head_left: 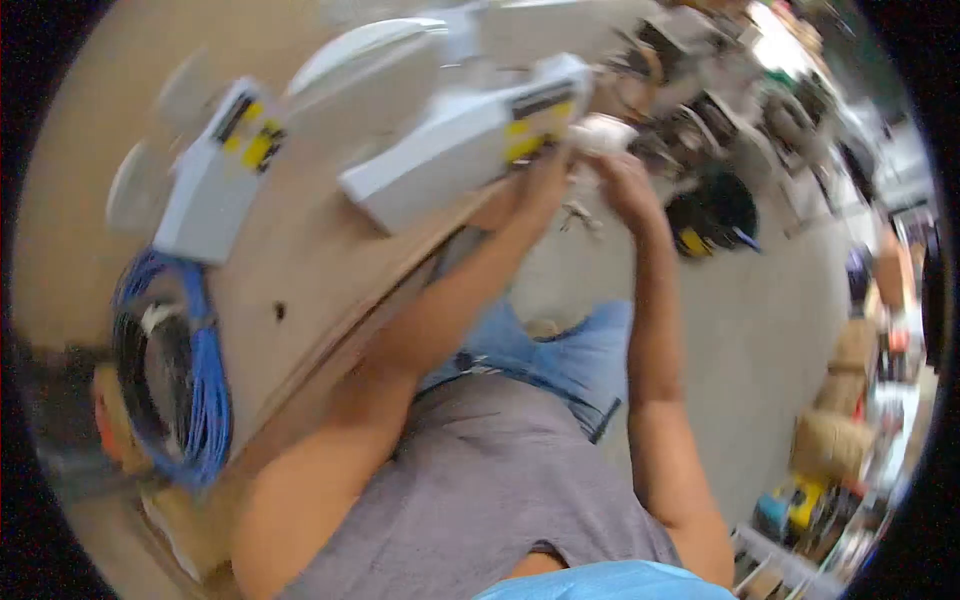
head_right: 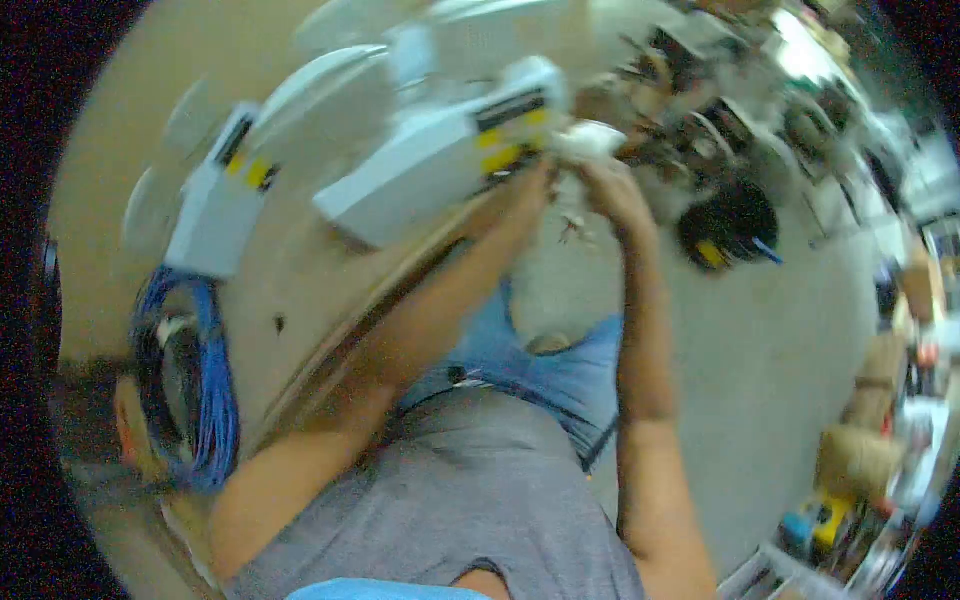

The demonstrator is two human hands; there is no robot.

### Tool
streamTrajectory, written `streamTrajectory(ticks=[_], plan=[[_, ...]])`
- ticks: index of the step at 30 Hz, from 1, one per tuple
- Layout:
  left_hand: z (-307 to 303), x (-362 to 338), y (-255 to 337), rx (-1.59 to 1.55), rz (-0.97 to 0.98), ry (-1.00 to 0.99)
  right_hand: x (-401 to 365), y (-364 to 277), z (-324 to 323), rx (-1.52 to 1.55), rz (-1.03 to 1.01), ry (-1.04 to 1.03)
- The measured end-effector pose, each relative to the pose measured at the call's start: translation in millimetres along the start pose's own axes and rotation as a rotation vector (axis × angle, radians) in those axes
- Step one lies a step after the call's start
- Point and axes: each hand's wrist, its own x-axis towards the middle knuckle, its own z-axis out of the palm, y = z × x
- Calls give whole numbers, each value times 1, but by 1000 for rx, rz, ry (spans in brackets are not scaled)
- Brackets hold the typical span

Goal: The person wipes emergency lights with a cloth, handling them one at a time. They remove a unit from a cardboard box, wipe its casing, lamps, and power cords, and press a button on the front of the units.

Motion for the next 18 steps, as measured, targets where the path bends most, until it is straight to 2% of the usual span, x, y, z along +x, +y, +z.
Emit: streamTrajectory(ticks=[1,2,3,4,6,7,8,9,11,13,18], plan=[[17,20,-47,50,436,106,-15,-32,-1,97,194,31],[9,8,-10,-138,-68,21,-16,-16,3,157,200,40],[-3,5,2,184,76,-98,-29,-42,4,267,328,31],[-6,-4,25,-95,-99,-85,-33,-36,5,341,345,10],[5,-13,25,-153,2,226,-49,-36,10,305,340,76],[5,-19,32,-149,5,247,-56,-32,11,340,326,33],[8,-22,38,-301,20,270,-64,-23,14,374,315,-2],[8,-22,46,-454,39,286,-74,-10,13,376,307,-6],[4,-21,54,-450,-16,258,-97,13,8,274,408,-21],[1,-20,53,-450,-80,229,-116,2,6,330,417,-3],[4,-6,36,-447,-34,168,-124,-26,16,468,372,54]])
